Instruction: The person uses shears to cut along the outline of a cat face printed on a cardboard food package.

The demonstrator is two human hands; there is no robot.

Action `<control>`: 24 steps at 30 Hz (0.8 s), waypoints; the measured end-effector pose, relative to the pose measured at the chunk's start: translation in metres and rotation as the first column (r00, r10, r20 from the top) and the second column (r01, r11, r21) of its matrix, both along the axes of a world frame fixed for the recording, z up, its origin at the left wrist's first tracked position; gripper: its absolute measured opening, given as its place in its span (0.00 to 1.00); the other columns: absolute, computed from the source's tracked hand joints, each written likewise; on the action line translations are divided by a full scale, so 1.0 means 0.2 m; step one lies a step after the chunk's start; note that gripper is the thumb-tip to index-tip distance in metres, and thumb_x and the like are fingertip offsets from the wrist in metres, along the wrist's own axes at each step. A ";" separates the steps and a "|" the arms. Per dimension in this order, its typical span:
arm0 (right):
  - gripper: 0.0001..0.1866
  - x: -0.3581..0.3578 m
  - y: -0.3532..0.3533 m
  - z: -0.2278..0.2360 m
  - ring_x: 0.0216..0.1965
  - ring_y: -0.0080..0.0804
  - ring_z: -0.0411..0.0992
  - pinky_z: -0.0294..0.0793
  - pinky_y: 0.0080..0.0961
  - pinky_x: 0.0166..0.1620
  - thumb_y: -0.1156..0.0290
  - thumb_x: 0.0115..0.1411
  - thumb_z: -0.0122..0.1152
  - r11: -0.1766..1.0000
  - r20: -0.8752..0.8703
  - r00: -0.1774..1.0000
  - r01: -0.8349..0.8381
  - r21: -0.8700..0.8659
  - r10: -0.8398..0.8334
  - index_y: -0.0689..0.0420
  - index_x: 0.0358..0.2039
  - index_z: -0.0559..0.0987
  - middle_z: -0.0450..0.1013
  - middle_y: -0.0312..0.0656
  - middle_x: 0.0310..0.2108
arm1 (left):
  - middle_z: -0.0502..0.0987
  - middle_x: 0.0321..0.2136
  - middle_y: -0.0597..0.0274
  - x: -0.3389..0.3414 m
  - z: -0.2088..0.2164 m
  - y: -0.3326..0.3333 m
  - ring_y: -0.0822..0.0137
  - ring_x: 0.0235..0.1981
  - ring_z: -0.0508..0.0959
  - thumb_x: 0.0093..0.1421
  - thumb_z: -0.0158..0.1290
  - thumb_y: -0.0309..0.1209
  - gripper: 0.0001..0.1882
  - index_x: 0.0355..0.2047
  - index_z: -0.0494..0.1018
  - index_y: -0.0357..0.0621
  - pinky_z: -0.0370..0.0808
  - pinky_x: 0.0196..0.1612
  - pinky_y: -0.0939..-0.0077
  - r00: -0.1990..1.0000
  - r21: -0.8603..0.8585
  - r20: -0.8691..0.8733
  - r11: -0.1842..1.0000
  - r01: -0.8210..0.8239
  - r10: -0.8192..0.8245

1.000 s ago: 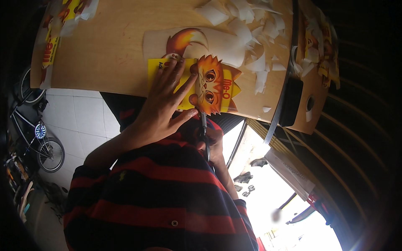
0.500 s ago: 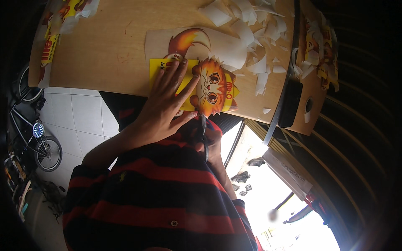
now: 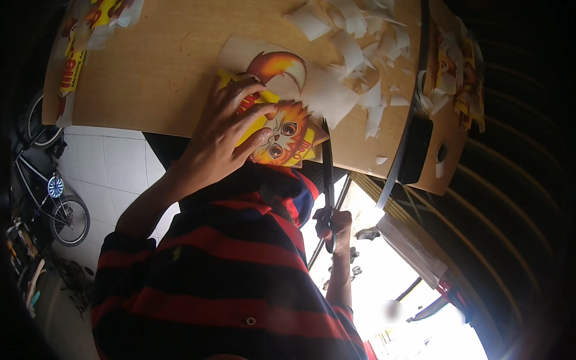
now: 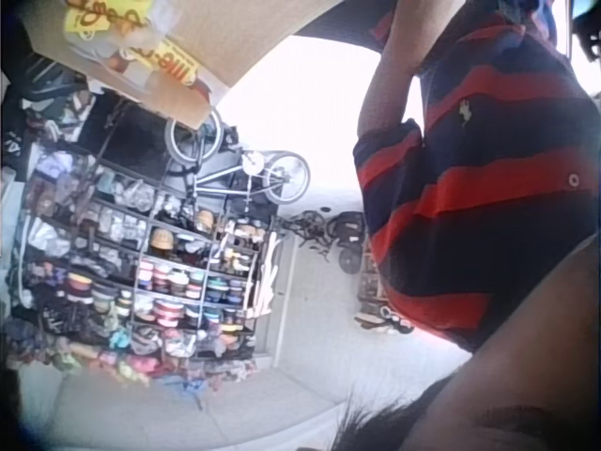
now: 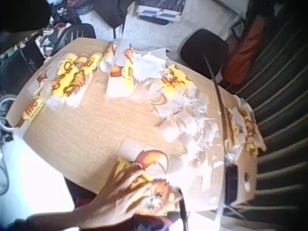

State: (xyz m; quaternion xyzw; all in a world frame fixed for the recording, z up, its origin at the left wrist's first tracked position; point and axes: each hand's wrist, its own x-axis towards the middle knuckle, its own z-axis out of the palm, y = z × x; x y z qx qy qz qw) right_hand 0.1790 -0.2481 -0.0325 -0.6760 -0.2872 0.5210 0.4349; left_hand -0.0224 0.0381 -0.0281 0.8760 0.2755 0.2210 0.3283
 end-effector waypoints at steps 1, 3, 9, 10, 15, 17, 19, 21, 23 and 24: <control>0.42 0.01 -0.03 0.04 0.11 0.20 0.66 0.61 0.14 0.13 0.31 0.46 0.66 0.999 -0.002 0.999 0.046 -0.006 -0.046 0.66 0.28 0.74 0.71 0.42 0.19 | 0.64 0.55 0.51 0.01 0.01 0.00 0.49 0.59 0.63 0.61 0.57 0.33 0.21 0.54 0.70 0.46 0.55 0.65 0.46 1.000 0.024 -0.017 1.000 -0.010 0.010; 0.40 0.03 -0.07 0.09 0.11 0.21 0.66 0.61 0.14 0.13 0.31 0.47 0.66 0.995 0.012 0.995 0.103 -0.007 -0.102 0.64 0.27 0.72 0.73 0.46 0.21 | 0.64 0.54 0.51 0.04 0.03 0.01 0.48 0.57 0.63 0.59 0.58 0.34 0.24 0.55 0.68 0.46 0.55 0.64 0.46 0.998 0.073 -0.052 0.997 -0.027 0.031; 0.40 -0.07 0.02 0.18 0.11 0.19 0.66 0.64 0.18 0.16 0.31 0.45 0.65 0.981 -0.078 0.979 0.193 0.027 -0.191 0.64 0.26 0.74 0.69 0.38 0.14 | 0.63 0.58 0.51 0.09 0.00 0.00 0.51 0.54 0.65 0.54 0.62 0.39 0.33 0.59 0.66 0.46 0.55 0.61 0.43 0.985 0.106 -0.078 0.984 -0.143 0.151; 0.41 -0.08 0.06 0.16 0.11 0.18 0.65 0.64 0.17 0.17 0.29 0.46 0.62 0.989 -0.110 0.984 0.144 0.040 -0.138 0.64 0.25 0.75 0.67 0.34 0.12 | 0.62 0.59 0.51 0.09 0.02 0.01 0.51 0.54 0.65 0.54 0.62 0.39 0.34 0.60 0.66 0.46 0.56 0.61 0.44 0.984 0.138 -0.096 0.981 -0.135 0.149; 0.43 -0.14 0.16 0.12 0.13 0.16 0.65 0.61 0.17 0.18 0.27 0.46 0.60 0.997 -0.172 0.983 -0.074 -0.028 0.068 0.65 0.27 0.77 0.66 0.30 0.11 | 0.65 0.57 0.54 0.11 0.01 0.12 0.55 0.49 0.67 0.54 0.61 0.37 0.27 0.55 0.71 0.53 0.62 0.50 0.53 0.977 0.269 -0.187 0.962 -0.051 0.104; 0.41 -0.17 0.17 0.08 0.11 0.14 0.62 0.56 0.15 0.15 0.28 0.51 0.59 0.995 -0.171 0.981 -0.089 0.041 0.095 0.65 0.25 0.77 0.65 0.31 0.10 | 0.63 0.59 0.56 0.12 0.03 0.18 0.54 0.53 0.66 0.56 0.61 0.38 0.27 0.57 0.71 0.54 0.61 0.54 0.55 0.974 0.233 -0.225 0.971 0.061 -0.007; 0.41 -0.18 0.16 0.03 0.11 0.14 0.62 0.56 0.15 0.15 0.29 0.52 0.58 0.993 -0.221 0.969 -0.098 0.064 0.110 0.64 0.25 0.76 0.65 0.31 0.10 | 0.63 0.62 0.57 0.14 0.06 0.26 0.53 0.59 0.64 0.56 0.60 0.36 0.27 0.57 0.70 0.52 0.59 0.60 0.54 0.974 0.324 -0.194 0.929 0.179 -0.120; 0.40 -0.18 0.15 -0.01 0.11 0.14 0.62 0.56 0.15 0.16 0.29 0.52 0.57 0.988 -0.190 0.971 -0.128 0.085 0.142 0.63 0.24 0.75 0.66 0.30 0.11 | 0.63 0.62 0.58 0.16 0.06 0.33 0.55 0.61 0.64 0.56 0.60 0.34 0.28 0.57 0.70 0.50 0.58 0.62 0.55 0.933 0.268 -0.212 0.901 0.341 -0.290; 0.40 -0.16 0.13 -0.03 0.11 0.15 0.62 0.56 0.15 0.16 0.28 0.52 0.57 0.985 -0.175 0.972 -0.140 0.105 0.157 0.62 0.24 0.75 0.66 0.30 0.11 | 0.65 0.61 0.60 0.18 0.10 0.35 0.59 0.61 0.65 0.56 0.59 0.32 0.27 0.58 0.69 0.47 0.59 0.63 0.57 0.891 0.271 -0.243 0.855 0.442 -0.383; 0.40 -0.16 0.13 -0.04 0.12 0.15 0.62 0.56 0.15 0.16 0.28 0.52 0.57 0.983 -0.166 0.972 -0.146 0.115 0.164 0.62 0.24 0.75 0.66 0.30 0.11 | 0.66 0.60 0.60 0.19 0.10 0.36 0.60 0.60 0.65 0.57 0.59 0.32 0.27 0.58 0.69 0.48 0.59 0.62 0.57 0.894 0.272 -0.243 0.858 0.435 -0.377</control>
